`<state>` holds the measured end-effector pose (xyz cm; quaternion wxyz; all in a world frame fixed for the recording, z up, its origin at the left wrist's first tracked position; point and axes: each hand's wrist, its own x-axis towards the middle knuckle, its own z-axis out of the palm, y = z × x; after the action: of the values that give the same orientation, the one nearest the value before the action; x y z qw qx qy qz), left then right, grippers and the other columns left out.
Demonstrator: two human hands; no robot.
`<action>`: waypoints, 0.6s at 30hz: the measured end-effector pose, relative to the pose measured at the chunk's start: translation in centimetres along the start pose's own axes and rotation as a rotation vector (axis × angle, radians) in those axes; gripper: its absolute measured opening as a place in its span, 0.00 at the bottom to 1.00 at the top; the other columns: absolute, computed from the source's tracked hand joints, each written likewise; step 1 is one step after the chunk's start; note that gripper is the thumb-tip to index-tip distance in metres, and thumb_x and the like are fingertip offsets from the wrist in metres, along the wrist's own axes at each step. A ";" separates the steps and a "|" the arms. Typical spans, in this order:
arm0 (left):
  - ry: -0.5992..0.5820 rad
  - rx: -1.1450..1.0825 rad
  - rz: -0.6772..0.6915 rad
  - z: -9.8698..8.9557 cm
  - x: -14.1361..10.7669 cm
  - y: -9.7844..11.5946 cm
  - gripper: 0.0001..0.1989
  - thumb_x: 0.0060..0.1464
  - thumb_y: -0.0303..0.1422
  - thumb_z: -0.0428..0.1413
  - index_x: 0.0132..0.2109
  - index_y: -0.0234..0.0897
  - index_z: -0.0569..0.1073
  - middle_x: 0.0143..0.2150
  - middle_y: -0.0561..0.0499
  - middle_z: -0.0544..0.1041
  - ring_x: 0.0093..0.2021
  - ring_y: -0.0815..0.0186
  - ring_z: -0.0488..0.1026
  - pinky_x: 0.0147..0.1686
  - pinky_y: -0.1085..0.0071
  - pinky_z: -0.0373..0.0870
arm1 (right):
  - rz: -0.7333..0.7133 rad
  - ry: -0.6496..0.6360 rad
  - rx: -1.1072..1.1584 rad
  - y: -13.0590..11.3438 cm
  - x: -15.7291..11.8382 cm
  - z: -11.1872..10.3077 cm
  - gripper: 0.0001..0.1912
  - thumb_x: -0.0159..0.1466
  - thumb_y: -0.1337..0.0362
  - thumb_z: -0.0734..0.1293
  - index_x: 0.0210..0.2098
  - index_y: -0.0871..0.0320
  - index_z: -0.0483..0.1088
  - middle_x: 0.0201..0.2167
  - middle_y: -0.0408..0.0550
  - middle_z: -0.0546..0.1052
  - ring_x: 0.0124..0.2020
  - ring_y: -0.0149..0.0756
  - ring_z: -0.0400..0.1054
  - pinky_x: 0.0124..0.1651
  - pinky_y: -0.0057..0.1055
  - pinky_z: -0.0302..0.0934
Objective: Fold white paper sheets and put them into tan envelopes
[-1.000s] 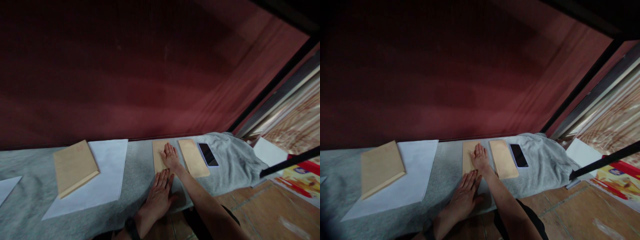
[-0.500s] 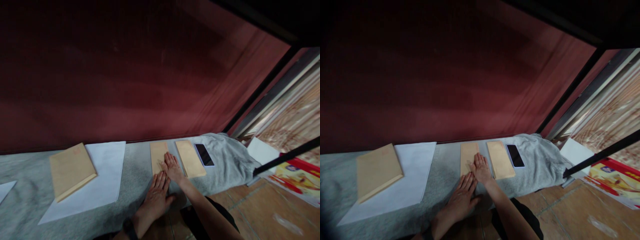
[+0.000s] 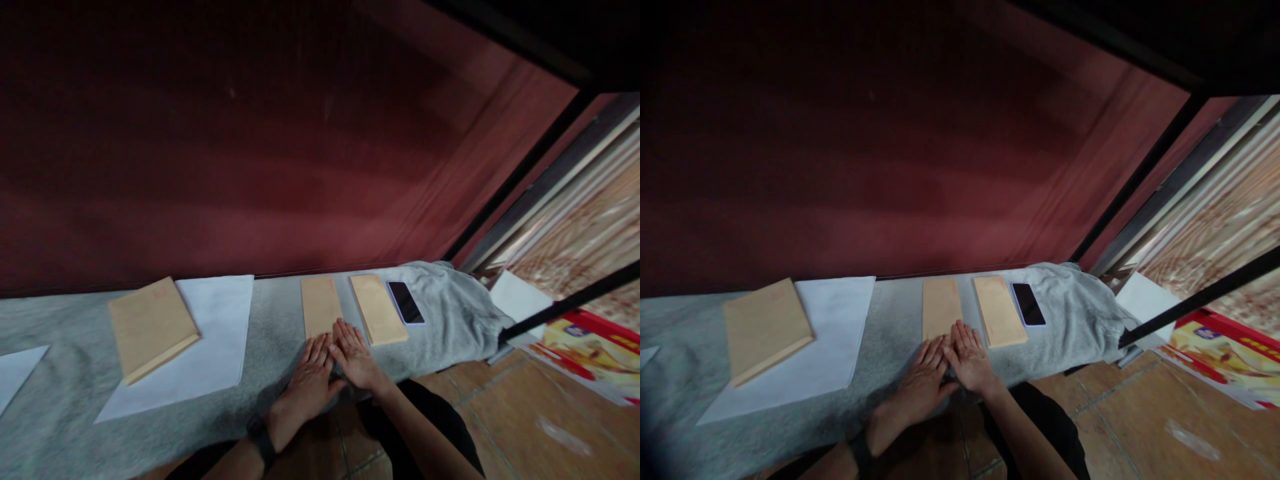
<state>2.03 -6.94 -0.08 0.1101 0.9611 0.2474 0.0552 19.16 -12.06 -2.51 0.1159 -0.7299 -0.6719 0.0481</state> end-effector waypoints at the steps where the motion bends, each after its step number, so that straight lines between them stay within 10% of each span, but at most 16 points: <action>1: -0.004 0.003 -0.004 0.0 -0.1 0.1 0.37 0.63 0.47 0.53 0.71 0.30 0.60 0.74 0.36 0.56 0.74 0.50 0.52 0.72 0.49 0.51 | -0.001 -0.001 0.001 0.0 -0.6 0.1 0.33 0.76 0.49 0.49 0.73 0.60 0.51 0.74 0.56 0.53 0.74 0.44 0.48 0.73 0.48 0.48; 9: 0.044 0.070 -0.103 1.3 -0.8 1.3 0.36 0.60 0.41 0.56 0.70 0.28 0.62 0.73 0.34 0.58 0.74 0.48 0.54 0.70 0.48 0.56 | -0.060 0.071 -0.051 0.1 -3.4 0.8 0.30 0.76 0.53 0.51 0.73 0.60 0.53 0.72 0.58 0.57 0.73 0.44 0.53 0.72 0.50 0.52; 18: 0.174 0.139 -0.156 3.6 -0.2 1.2 0.36 0.58 0.42 0.58 0.66 0.20 0.65 0.69 0.25 0.64 0.70 0.41 0.60 0.66 0.46 0.61 | 0.074 0.065 -0.053 0.0 5.3 0.6 0.31 0.76 0.53 0.51 0.72 0.63 0.54 0.73 0.59 0.54 0.74 0.46 0.49 0.73 0.47 0.46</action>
<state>2.96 -8.71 -3.30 0.0255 0.9359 0.3330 0.1123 19.48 -6.77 -2.67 0.1164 -0.7583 -0.6414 0.0107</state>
